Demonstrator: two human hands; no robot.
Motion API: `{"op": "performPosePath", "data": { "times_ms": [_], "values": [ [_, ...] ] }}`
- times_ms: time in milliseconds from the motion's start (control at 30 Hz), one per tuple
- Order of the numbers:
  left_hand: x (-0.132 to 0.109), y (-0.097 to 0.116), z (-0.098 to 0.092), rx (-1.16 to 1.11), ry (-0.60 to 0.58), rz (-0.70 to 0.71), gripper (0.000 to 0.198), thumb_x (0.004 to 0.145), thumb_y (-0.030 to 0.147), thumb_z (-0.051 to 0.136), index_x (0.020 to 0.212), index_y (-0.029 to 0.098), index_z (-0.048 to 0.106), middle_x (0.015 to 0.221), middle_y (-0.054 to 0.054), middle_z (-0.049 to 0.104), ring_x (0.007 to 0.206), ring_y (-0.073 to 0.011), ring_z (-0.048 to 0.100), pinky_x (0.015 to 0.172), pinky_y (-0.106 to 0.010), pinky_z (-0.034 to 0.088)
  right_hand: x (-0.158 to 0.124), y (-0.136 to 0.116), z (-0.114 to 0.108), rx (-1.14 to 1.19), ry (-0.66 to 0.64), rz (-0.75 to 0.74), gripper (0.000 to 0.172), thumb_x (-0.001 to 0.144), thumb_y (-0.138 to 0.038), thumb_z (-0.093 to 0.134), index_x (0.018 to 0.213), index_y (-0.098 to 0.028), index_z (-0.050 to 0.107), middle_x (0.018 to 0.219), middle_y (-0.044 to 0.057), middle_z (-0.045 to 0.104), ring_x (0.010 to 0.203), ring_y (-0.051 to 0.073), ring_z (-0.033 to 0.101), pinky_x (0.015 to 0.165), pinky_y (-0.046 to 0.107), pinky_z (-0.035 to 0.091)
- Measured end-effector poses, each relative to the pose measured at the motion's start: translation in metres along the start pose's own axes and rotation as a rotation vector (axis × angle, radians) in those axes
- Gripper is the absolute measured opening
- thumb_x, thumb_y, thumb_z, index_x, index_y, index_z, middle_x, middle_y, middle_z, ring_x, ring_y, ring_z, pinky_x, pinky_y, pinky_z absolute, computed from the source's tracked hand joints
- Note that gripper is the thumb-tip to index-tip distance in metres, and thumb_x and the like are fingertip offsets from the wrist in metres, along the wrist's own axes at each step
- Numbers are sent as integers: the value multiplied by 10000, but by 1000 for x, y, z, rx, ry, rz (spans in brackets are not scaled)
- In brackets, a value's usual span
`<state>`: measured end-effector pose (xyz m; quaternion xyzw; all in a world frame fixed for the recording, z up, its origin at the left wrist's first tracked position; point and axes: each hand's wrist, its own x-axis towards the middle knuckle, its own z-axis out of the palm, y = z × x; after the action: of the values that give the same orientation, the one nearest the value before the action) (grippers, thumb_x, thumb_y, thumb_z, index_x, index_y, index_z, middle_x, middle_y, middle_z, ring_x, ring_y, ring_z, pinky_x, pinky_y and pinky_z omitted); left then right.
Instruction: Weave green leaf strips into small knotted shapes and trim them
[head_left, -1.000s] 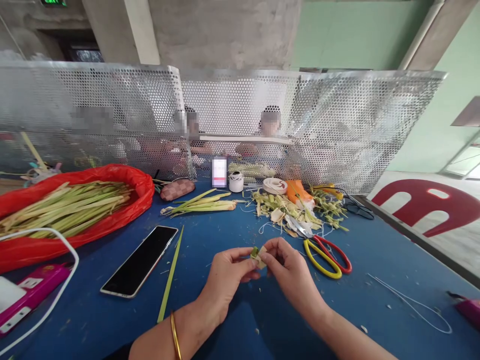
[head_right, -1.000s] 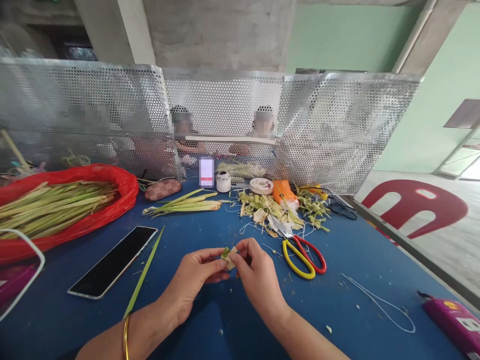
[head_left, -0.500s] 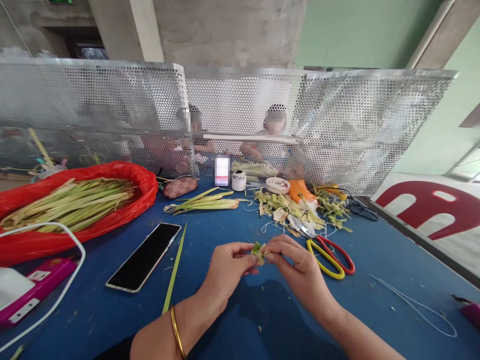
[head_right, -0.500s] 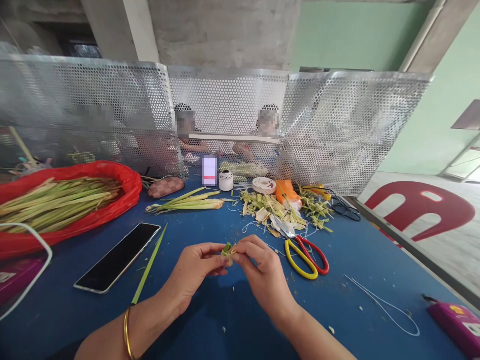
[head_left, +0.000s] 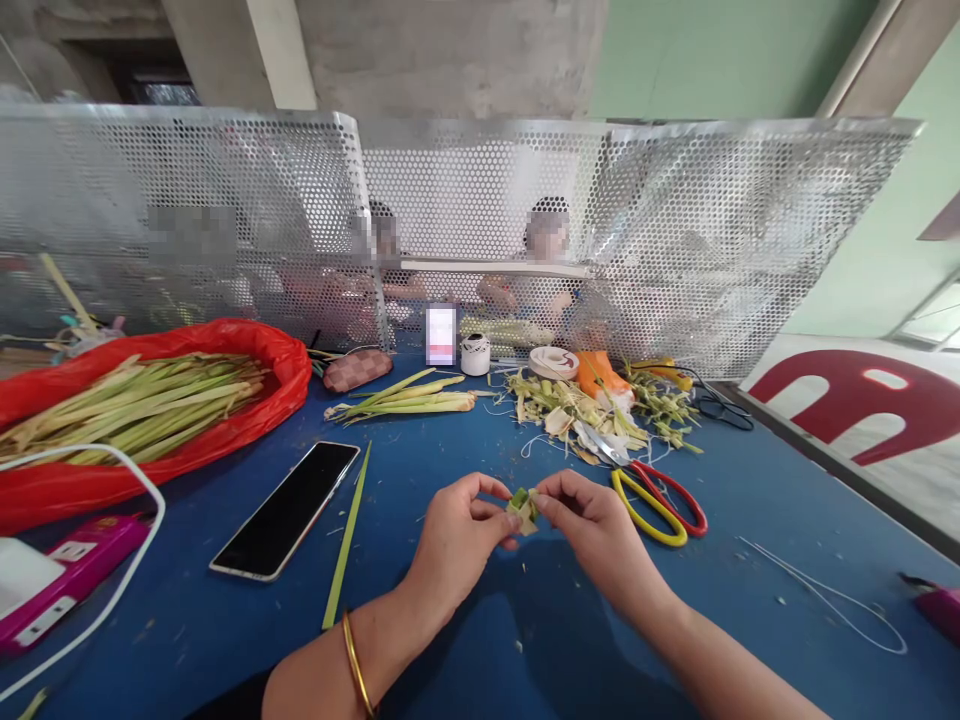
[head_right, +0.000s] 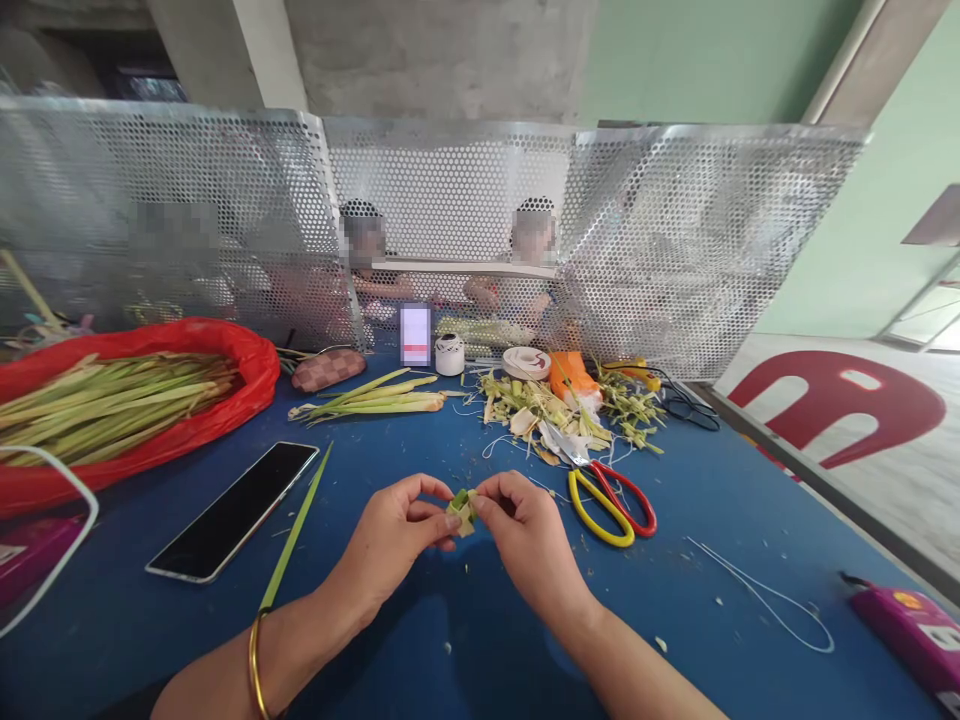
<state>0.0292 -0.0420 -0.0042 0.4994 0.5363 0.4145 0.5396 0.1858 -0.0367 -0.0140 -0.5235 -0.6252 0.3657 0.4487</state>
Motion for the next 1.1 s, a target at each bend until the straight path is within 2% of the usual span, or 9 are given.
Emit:
{"op": "performPosePath", "data": {
  "times_ms": [267, 500, 667, 900, 1000, 1100],
  "values": [
    [1, -2, 0, 49, 2, 37, 152, 687, 196, 678, 814, 181, 596, 555, 27, 664, 551, -153, 645, 596, -247, 470, 0, 4, -3, -142, -36, 30, 186, 761, -319, 590, 659, -180, 658, 611, -5, 574, 568, 135, 478, 522, 250, 360],
    [0, -4, -1, 212, -10, 88, 98, 703, 224, 649, 794, 203, 617, 601, 9, 690, 595, -181, 670, 592, -259, 483, 0, 3, -3, -207, -45, 38, 136, 719, -252, 601, 609, -194, 657, 621, 5, 625, 595, 151, 544, 562, 254, 410],
    [1, -10, -3, 325, -13, 164, 61, 736, 271, 629, 778, 226, 631, 668, 2, 716, 629, -177, 668, 601, -257, 465, -4, -4, -1, -243, -22, 54, 141, 726, -232, 587, 606, -207, 655, 640, 11, 657, 596, 153, 562, 540, 251, 384],
    [0, -9, -3, 321, -12, 176, 69, 749, 273, 614, 800, 233, 636, 717, -4, 727, 648, -179, 666, 602, -254, 454, -2, 4, 6, 81, -62, 184, 117, 717, -255, 597, 627, -187, 627, 553, -9, 621, 526, 134, 550, 504, 240, 423],
    [0, -8, -3, 319, 3, 164, 68, 739, 266, 620, 797, 232, 628, 684, 1, 719, 634, -180, 662, 609, -255, 454, -1, 6, 6, 130, -71, 160, 100, 703, -214, 585, 624, -180, 636, 551, -8, 623, 527, 131, 560, 510, 235, 441],
    [0, -10, -3, 335, 0, 165, 81, 734, 249, 613, 813, 242, 629, 644, 16, 706, 615, -175, 651, 609, -251, 443, 0, 6, 5, 143, -104, 208, 98, 691, -194, 566, 620, -182, 632, 544, -4, 643, 522, 140, 592, 512, 240, 468]
  ]
}}
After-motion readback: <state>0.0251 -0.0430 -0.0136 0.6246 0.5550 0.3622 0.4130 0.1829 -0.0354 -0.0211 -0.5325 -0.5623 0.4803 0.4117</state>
